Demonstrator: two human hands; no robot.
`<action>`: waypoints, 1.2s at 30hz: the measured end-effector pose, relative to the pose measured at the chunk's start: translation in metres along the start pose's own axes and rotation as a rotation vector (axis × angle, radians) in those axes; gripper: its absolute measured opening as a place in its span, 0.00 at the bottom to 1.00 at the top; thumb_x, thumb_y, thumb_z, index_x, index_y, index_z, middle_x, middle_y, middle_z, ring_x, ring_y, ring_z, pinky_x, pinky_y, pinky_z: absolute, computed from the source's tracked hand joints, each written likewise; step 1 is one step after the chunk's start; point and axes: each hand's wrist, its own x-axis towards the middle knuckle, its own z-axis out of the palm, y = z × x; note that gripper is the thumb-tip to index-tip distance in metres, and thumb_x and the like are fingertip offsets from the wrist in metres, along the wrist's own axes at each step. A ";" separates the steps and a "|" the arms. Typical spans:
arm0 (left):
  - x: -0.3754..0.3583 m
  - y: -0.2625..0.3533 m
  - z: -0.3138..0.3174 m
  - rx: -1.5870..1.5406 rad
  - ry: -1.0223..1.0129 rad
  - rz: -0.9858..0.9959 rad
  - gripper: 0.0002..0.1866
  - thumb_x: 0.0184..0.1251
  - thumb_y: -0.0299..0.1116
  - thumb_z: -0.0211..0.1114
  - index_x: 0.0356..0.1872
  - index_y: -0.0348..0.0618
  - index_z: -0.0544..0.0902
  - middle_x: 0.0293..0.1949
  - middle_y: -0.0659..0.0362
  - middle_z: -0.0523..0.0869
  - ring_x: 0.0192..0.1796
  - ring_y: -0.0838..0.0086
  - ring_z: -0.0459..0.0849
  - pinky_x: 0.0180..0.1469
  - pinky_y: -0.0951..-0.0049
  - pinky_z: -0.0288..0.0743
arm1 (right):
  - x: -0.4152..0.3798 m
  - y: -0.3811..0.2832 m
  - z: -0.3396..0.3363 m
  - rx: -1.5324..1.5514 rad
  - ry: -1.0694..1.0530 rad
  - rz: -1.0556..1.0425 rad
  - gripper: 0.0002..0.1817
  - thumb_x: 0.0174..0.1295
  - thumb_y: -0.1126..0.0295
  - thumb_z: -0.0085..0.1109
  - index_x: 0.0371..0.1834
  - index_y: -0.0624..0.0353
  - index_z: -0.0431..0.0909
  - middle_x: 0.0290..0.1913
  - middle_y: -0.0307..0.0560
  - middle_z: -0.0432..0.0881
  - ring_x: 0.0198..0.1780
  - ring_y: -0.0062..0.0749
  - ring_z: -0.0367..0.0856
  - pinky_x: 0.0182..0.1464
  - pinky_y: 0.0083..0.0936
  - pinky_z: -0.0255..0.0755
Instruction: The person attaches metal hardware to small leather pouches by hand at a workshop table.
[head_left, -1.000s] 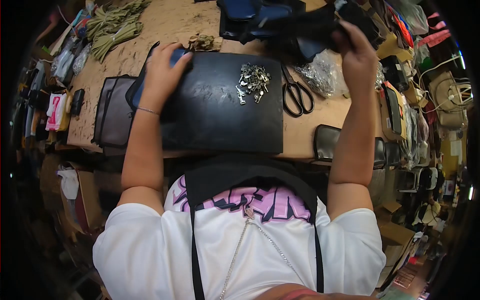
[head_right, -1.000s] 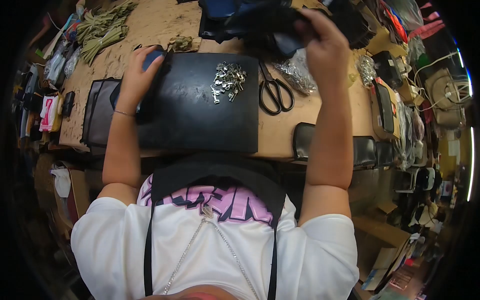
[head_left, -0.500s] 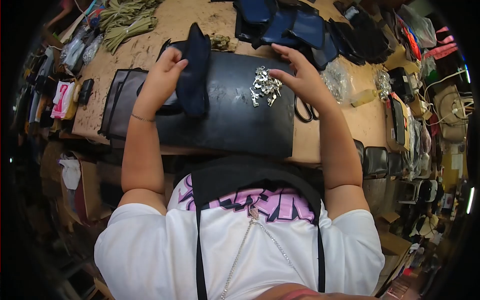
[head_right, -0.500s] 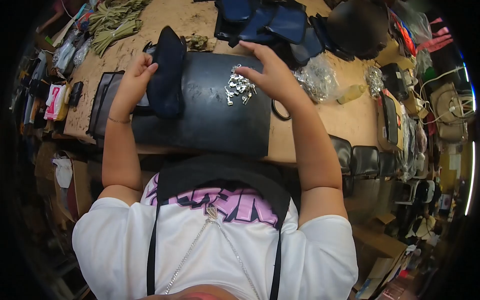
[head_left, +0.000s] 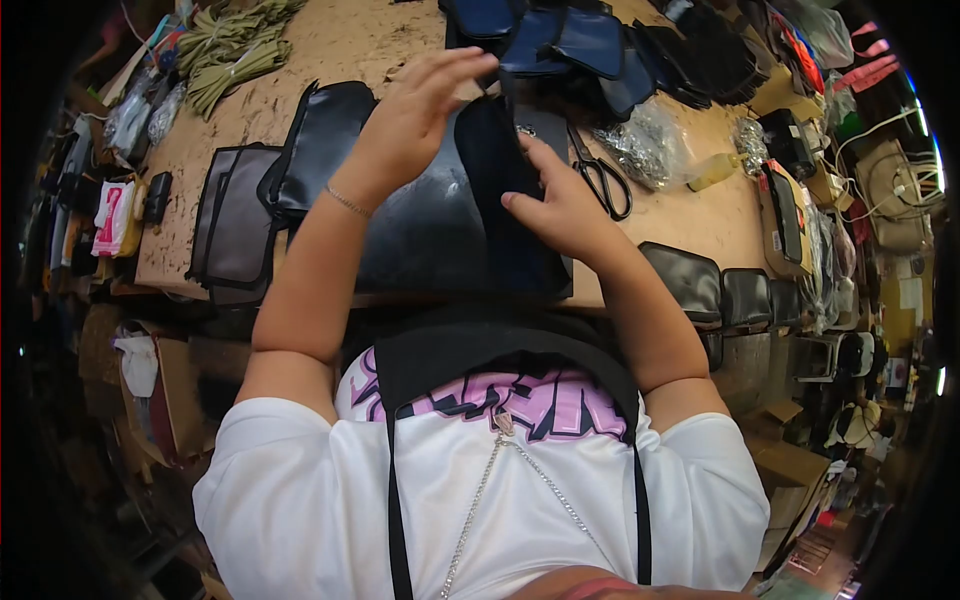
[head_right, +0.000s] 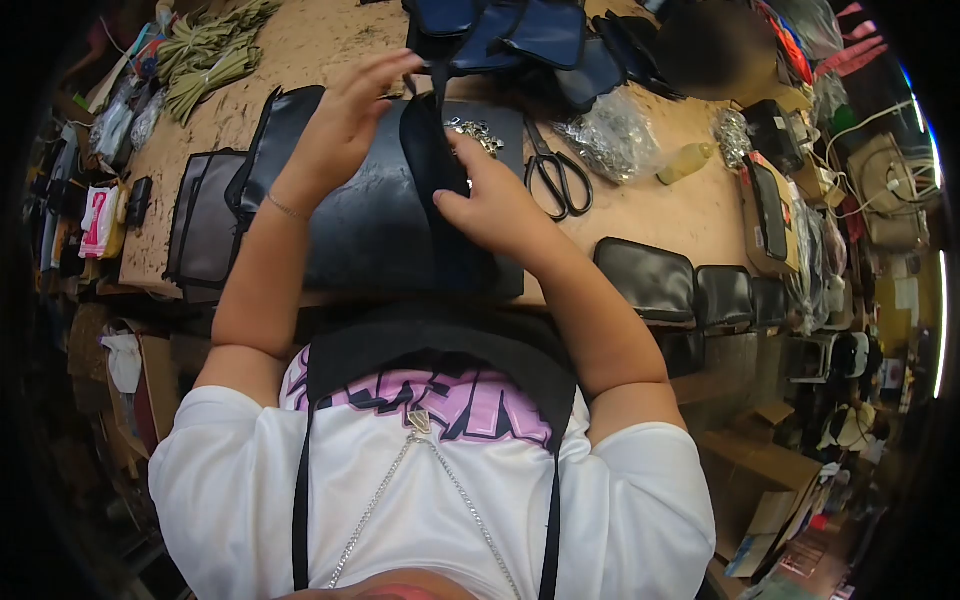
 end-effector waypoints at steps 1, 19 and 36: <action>0.003 -0.009 0.001 0.018 -0.095 0.036 0.22 0.62 0.17 0.61 0.57 0.46 0.82 0.56 0.55 0.82 0.59 0.61 0.80 0.59 0.65 0.75 | 0.000 -0.008 0.004 -0.118 0.007 -0.030 0.38 0.61 0.74 0.63 0.76 0.66 0.59 0.67 0.56 0.75 0.67 0.38 0.75 0.69 0.31 0.66; -0.037 -0.039 0.051 -1.206 0.317 -0.771 0.14 0.85 0.45 0.48 0.46 0.45 0.71 0.41 0.57 0.85 0.42 0.74 0.84 0.48 0.74 0.79 | 0.015 -0.007 0.011 0.322 -0.111 0.140 0.29 0.72 0.61 0.61 0.74 0.54 0.66 0.47 0.40 0.78 0.29 0.17 0.79 0.31 0.16 0.75; -0.054 -0.008 0.061 -0.961 0.322 -0.663 0.09 0.77 0.35 0.63 0.45 0.39 0.79 0.41 0.59 0.87 0.44 0.80 0.84 0.50 0.80 0.77 | 0.020 0.039 0.000 -0.461 0.001 -0.146 0.13 0.60 0.71 0.64 0.48 0.61 0.83 0.42 0.52 0.82 0.47 0.45 0.82 0.52 0.34 0.76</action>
